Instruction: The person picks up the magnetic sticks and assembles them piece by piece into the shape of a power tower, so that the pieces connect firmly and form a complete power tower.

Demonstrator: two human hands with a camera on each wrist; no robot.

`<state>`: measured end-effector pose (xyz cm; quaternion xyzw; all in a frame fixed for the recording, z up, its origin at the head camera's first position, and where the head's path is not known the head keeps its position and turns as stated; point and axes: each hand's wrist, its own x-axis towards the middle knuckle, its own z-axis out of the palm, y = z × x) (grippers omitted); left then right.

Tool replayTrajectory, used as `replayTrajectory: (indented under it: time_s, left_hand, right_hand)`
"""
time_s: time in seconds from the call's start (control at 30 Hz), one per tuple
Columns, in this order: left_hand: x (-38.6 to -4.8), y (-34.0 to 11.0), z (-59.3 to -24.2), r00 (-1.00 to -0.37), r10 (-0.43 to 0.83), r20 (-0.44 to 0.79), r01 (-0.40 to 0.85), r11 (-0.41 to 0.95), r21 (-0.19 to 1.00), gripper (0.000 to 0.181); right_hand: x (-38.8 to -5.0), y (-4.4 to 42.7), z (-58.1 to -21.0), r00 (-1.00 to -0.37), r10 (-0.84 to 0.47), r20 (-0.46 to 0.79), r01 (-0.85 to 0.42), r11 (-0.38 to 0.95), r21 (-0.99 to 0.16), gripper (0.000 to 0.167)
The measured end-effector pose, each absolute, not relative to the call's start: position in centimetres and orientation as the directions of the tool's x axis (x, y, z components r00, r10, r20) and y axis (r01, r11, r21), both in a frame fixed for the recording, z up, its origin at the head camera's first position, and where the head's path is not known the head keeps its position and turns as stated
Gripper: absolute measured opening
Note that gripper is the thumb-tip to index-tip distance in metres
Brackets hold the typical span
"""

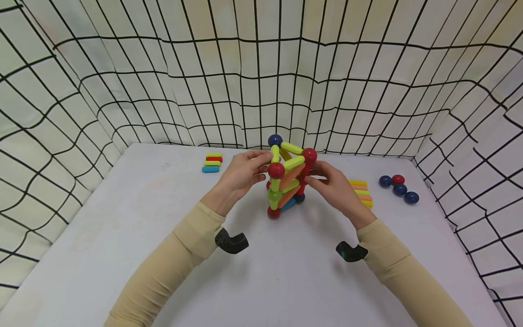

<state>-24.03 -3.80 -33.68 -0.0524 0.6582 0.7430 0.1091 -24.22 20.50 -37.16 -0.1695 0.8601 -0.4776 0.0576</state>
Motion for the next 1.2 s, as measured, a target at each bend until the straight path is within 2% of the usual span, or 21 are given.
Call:
replayTrajectory:
  time_s: [0.47,0.7,0.93,1.2]
  left_hand:
    - [-24.0,-3.8,-33.8,-0.978,0.096,-0.186,-0.189,-0.03,0.981,0.035]
    - [-23.7,-4.4,-34.4,-0.964,0.245,-0.101,-0.125,-0.084,0.989,0.044]
    - [-23.6,-5.1,-35.0,-0.944,0.328,-0.018,-0.02,-0.002,1.0,0.045]
    - [-23.4,-5.5,-35.4,-0.933,0.354,0.066,0.108,0.1,0.989,0.046]
  right_hand:
    - [-24.1,20.3,-37.0,-0.94,-0.34,0.042,-0.217,0.497,-0.84,0.053]
    - [-24.0,20.3,-36.9,-0.937,-0.346,0.046,-0.222,0.49,-0.843,0.052]
    - [-24.0,20.3,-36.9,-0.937,-0.346,0.039,-0.218,0.496,-0.841,0.052]
    - [-24.0,20.4,-37.0,-0.939,-0.342,0.033,-0.211,0.498,-0.841,0.052]
